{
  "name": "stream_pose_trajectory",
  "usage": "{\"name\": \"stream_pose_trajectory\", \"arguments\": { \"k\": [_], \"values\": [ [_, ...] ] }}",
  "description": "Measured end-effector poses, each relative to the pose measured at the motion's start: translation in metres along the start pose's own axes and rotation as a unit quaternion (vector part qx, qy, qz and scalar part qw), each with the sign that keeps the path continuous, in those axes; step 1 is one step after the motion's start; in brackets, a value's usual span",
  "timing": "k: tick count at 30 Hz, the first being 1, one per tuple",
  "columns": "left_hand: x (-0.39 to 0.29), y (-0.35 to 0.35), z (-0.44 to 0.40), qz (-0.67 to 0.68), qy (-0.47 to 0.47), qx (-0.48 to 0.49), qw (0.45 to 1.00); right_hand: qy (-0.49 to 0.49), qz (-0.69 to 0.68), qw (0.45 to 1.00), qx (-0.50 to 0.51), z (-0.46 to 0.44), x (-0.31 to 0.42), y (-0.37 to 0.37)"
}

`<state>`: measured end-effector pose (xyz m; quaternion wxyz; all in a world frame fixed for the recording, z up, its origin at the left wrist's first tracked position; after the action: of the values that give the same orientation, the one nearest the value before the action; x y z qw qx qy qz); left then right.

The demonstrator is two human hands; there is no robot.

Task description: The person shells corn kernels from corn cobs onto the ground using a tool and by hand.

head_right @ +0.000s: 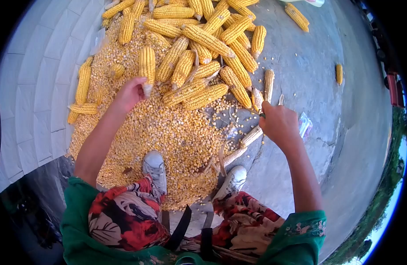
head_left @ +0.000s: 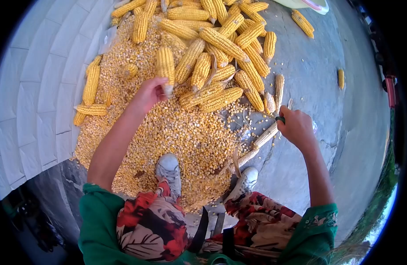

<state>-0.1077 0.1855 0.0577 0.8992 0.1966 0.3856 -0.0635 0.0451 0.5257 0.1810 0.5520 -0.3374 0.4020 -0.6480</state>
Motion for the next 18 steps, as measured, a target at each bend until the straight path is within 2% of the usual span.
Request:
{"name": "stream_pose_trajectory", "arguments": {
  "k": [2,4,5,7,8,10,12,13,15,18],
  "values": [
    [-0.037,0.030,-0.009,-0.081,0.037,-0.014,0.996,-0.002,0.010,1.000,0.005,-0.001,0.000,-0.001],
    [-0.092,0.076,-0.011,-0.061,0.140,0.034,0.988,-0.003,0.004,1.000,0.002,0.001,0.000,-0.002],
    [-0.096,0.087,-0.007,-0.060,0.140,0.031,0.988,-0.007,0.005,1.000,0.003,0.002,0.000,-0.001],
    [-0.111,0.104,0.001,-0.084,0.218,0.027,0.972,0.010,-0.011,1.000,0.018,0.006,-0.004,0.003],
    [-0.090,0.091,0.010,-0.232,0.202,-0.050,0.950,0.012,-0.016,1.000,0.018,0.007,-0.006,0.003],
    [-0.031,0.062,0.011,-0.395,0.119,-0.110,0.904,0.014,-0.017,1.000,0.000,0.010,-0.011,0.002],
    [0.040,0.029,-0.003,-0.440,0.115,-0.085,0.886,0.005,-0.006,1.000,-0.008,0.006,-0.010,0.003],
    [0.047,0.032,-0.003,-0.442,0.110,-0.087,0.886,-0.015,0.008,1.000,-0.020,0.004,-0.003,0.000],
    [0.060,0.056,-0.009,-0.530,0.114,-0.052,0.839,-0.028,0.013,0.999,-0.012,0.001,0.006,-0.001],
    [0.063,0.088,-0.026,-0.574,0.053,0.003,0.817,-0.037,0.041,0.998,-0.002,-0.002,0.012,-0.001]
  ]
}}
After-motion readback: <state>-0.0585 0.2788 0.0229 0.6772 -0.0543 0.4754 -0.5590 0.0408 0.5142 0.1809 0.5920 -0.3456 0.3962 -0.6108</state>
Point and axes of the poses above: each hand's wrist, its own z-axis away from the middle knuckle, its own y-axis out of the palm, x = y × z, the point moved 7 cm from there along -z, towards the middle knuckle
